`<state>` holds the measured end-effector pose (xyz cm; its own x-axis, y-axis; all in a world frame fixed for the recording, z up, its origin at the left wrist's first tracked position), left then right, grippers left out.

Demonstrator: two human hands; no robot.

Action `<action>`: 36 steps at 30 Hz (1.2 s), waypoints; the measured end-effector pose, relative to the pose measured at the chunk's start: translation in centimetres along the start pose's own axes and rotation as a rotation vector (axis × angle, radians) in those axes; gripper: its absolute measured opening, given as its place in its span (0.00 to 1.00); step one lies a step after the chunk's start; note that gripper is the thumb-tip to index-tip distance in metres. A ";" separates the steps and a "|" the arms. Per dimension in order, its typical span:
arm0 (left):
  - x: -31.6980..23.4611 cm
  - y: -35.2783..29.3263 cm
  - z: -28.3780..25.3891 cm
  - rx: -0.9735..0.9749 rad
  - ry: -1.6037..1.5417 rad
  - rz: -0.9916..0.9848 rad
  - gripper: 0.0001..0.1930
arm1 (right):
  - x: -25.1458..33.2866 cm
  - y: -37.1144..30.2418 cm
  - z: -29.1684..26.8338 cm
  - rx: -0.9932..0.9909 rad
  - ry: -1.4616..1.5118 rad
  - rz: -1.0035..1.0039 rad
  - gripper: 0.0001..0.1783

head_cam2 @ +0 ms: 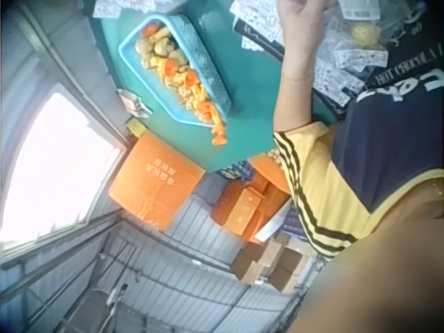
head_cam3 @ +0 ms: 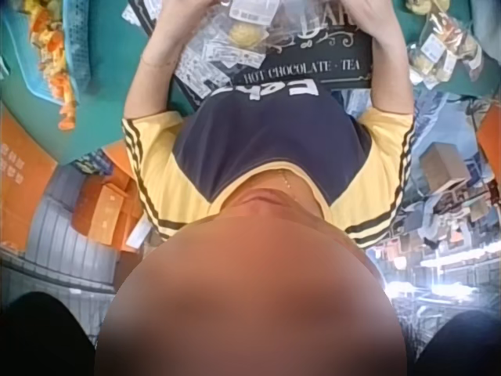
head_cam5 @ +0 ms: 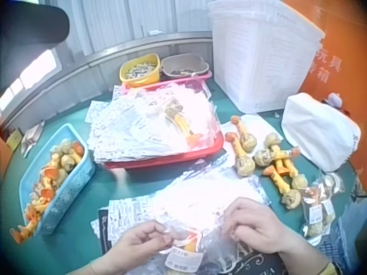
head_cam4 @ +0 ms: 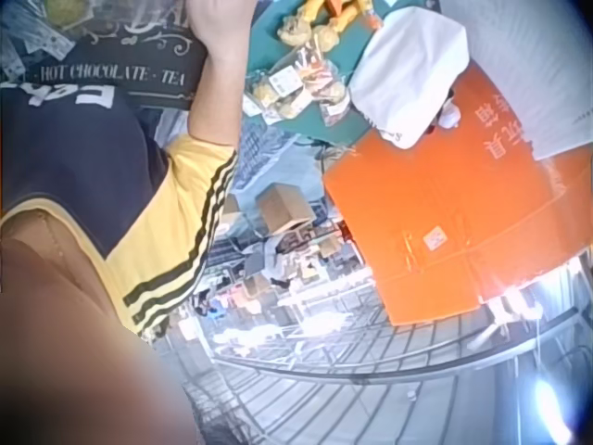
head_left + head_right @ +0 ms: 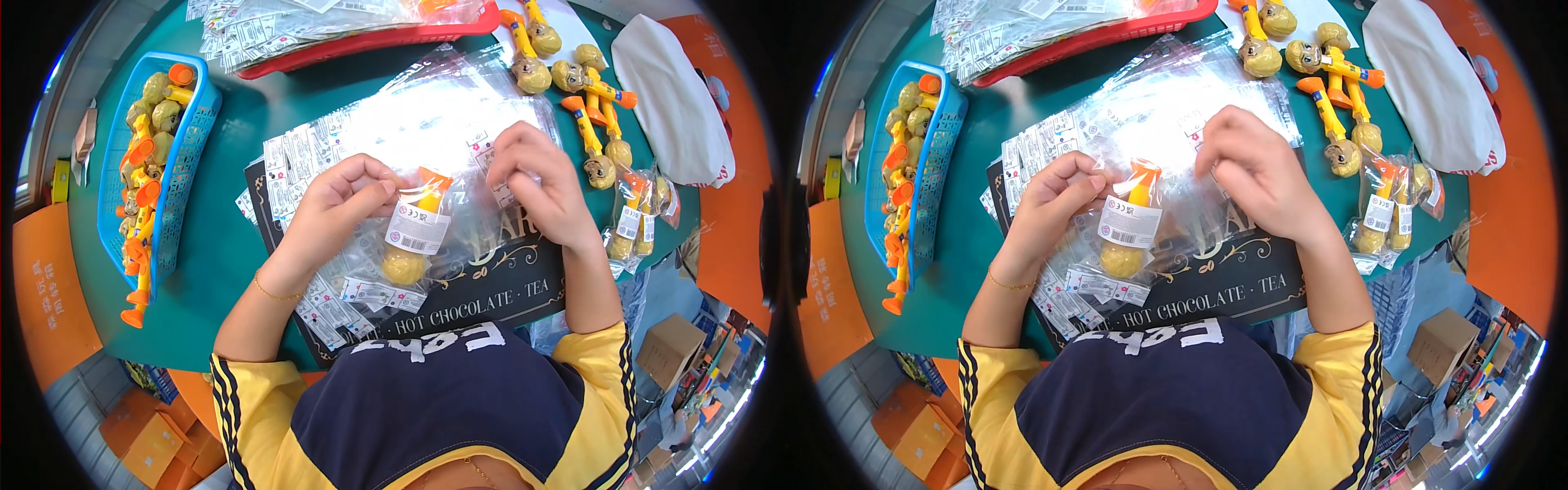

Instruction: Assembling character toy heads onto bases and packaging them into plastic bags.

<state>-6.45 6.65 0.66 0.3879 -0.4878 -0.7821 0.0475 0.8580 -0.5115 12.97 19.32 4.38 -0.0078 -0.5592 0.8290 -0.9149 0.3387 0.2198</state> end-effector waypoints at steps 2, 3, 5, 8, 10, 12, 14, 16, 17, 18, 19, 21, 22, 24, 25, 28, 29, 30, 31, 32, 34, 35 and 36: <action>-0.2 -0.2 0.7 0.018 0.000 0.014 0.04 | -0.3 -0.1 -0.3 -0.289 0.184 0.002 0.10; -0.2 -0.3 1.0 0.035 0.000 0.028 0.05 | 0.1 0.2 0.1 -0.289 0.183 0.001 0.10; -0.3 -0.7 1.5 0.021 0.237 0.176 0.06 | -0.1 0.3 1.7 -0.337 0.604 0.223 0.18; -0.9 -1.6 2.4 -0.003 0.510 0.345 0.08 | 0.8 0.3 3.5 -0.164 0.729 0.221 0.25; -1.4 -2.1 2.7 -0.012 0.548 0.369 0.09 | 1.4 0.4 4.1 -0.142 0.722 0.223 0.25; -0.7 -2.0 2.5 0.008 0.372 0.113 0.09 | 1.3 0.3 4.6 -0.132 0.834 0.282 0.23; -0.5 -2.0 2.6 0.014 0.287 0.096 0.09 | 1.2 0.2 4.7 -0.145 0.811 0.275 0.23; -0.3 -2.0 2.8 0.021 0.201 0.077 0.08 | 1.3 0.2 4.7 -0.160 0.789 0.269 0.22; -0.3 -1.9 2.7 0.004 0.152 0.072 0.08 | 1.5 0.2 4.6 -0.160 0.799 0.281 0.22; -0.3 -1.9 2.7 -0.013 0.103 0.067 0.08 | 1.5 0.2 4.6 -0.160 0.809 0.293 0.23; -0.3 -1.9 2.7 -0.012 0.104 0.066 0.08 | 1.5 0.2 4.7 -0.161 0.809 0.293 0.23; -0.2 -1.8 2.6 -0.012 0.117 0.064 0.09 | 1.4 0.1 4.7 -0.165 0.800 0.296 0.24; -0.1 -1.8 2.5 -0.012 0.116 0.063 0.09 | 1.4 0.2 4.7 -0.164 0.800 0.297 0.24; 0.1 -1.7 2.3 -0.011 0.142 0.063 0.11 | 1.3 0.3 4.7 -0.144 0.807 0.314 0.26; 0.1 -1.7 2.3 -0.011 0.141 0.062 0.11 | 1.2 0.3 4.7 -0.143 0.808 0.316 0.26; 0.1 -1.7 2.4 -0.015 0.130 0.033 0.10 | 0.8 0.2 4.8 -0.134 0.787 0.296 0.27; 0.1 -1.8 2.6 -0.016 0.123 0.062 0.10 | 0.8 0.1 5.0 -0.136 0.813 0.309 0.26; 0.1 -1.9 2.9 -0.018 0.116 0.091 0.11 | 0.7 0.0 5.1 -0.139 0.838 0.323 0.26; 0.0 -1.9 3.0 -0.017 0.115 0.090 0.11 | 0.6 0.0 5.2 -0.139 0.839 0.324 0.26; -0.3 -1.9 3.3 -0.007 0.090 0.131 0.11 | 0.5 0.0 5.2 -0.144 0.817 0.318 0.26; -0.7 -1.9 3.8 0.002 0.063 0.173 0.11 | 0.5 0.0 5.2 -0.148 0.797 0.312 0.26; -0.8 -1.8 4.1 -0.029 0.115 0.184 0.11 | 0.6 0.0 5.3 -0.149 0.761 0.317 0.26; -0.8 -1.8 4.1 -0.059 0.167 0.195 0.11 | 0.7 0.0 5.3 -0.150 0.726 0.321 0.27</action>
<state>-3.05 6.17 3.71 0.2266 -0.3387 -0.9132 -0.0690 0.9297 -0.3619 10.84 14.92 2.29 0.0503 0.1961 0.9793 -0.8481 0.5262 -0.0618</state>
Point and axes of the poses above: each hand's wrist, its own y-axis towards the middle knuckle, its own z-axis out of the palm, x = y × z, the point moved 4 cm from there along y, towards the middle knuckle, and after that the axes turned 10 degrees about -z, right-handed, at the moved point
